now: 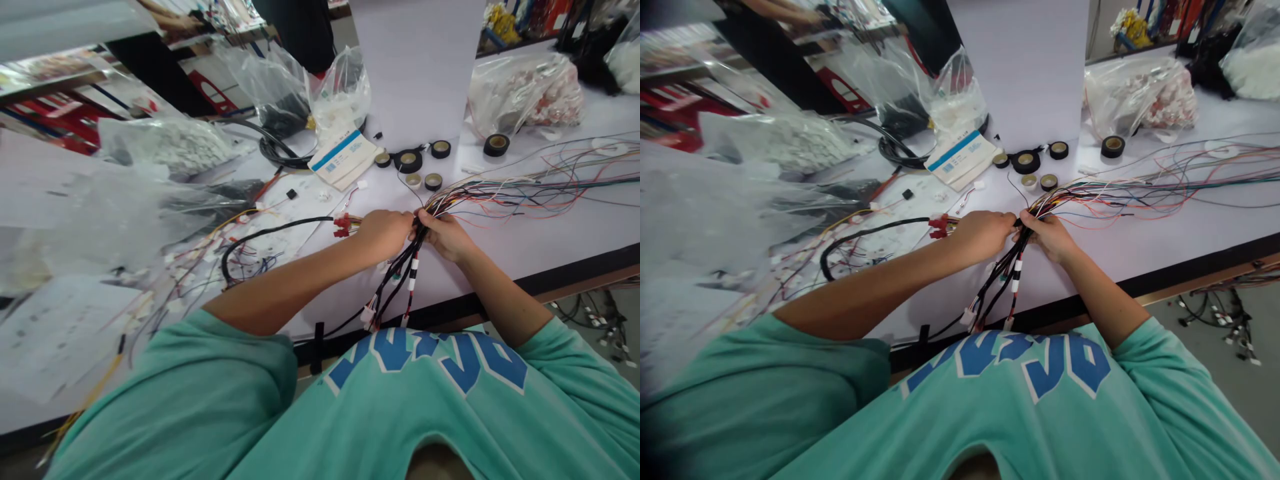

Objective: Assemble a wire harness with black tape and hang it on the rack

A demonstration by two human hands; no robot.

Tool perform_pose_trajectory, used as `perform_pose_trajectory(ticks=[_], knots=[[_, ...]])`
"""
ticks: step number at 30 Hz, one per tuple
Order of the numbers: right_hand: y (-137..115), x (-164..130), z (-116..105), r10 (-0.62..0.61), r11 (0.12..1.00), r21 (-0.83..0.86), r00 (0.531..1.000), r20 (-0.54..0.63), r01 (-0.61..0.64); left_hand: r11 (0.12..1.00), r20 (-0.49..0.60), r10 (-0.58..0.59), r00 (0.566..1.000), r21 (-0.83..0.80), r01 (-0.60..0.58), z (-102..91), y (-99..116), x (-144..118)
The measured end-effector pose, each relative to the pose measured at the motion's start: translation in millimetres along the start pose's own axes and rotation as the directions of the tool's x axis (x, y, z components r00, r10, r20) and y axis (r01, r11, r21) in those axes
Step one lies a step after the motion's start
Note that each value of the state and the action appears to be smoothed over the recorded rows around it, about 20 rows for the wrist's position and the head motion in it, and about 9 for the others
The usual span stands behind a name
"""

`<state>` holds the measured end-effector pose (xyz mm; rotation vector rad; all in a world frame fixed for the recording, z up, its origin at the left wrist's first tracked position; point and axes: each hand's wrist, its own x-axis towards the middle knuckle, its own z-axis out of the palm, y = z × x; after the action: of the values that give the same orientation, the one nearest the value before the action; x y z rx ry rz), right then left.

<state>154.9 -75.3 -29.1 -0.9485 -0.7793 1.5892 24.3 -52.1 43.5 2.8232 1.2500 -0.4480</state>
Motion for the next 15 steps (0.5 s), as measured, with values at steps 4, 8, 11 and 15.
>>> perform_pose_trajectory(ticks=[4, 8, 11, 15], knots=[[4, 4, -3, 0.01, 0.999, -0.051, 1.0, -0.021, -0.011, 0.99, 0.042, 0.008, 0.999, -0.143, -0.002, 0.8, -5, 7], [3, 7, -5, -0.054, 0.997, -0.051, 0.998, 0.01, 0.055, 0.866, 0.292, 0.083, 0.953, -0.494, 0.076, -13.3, -19, 23], [0, 7, -7, -0.116, 0.993, -0.03, 0.992, 0.058, 0.118, 0.67, 0.405, 0.228, 0.886, -0.725, 0.159, -22.5, -30, 36], [-4, 8, -11, -0.159, 0.986, -0.025, 0.978, 0.134, 0.164, 0.484, 0.414, 0.357, 0.838, -0.849, 0.213, -22.7, -31, 46]])
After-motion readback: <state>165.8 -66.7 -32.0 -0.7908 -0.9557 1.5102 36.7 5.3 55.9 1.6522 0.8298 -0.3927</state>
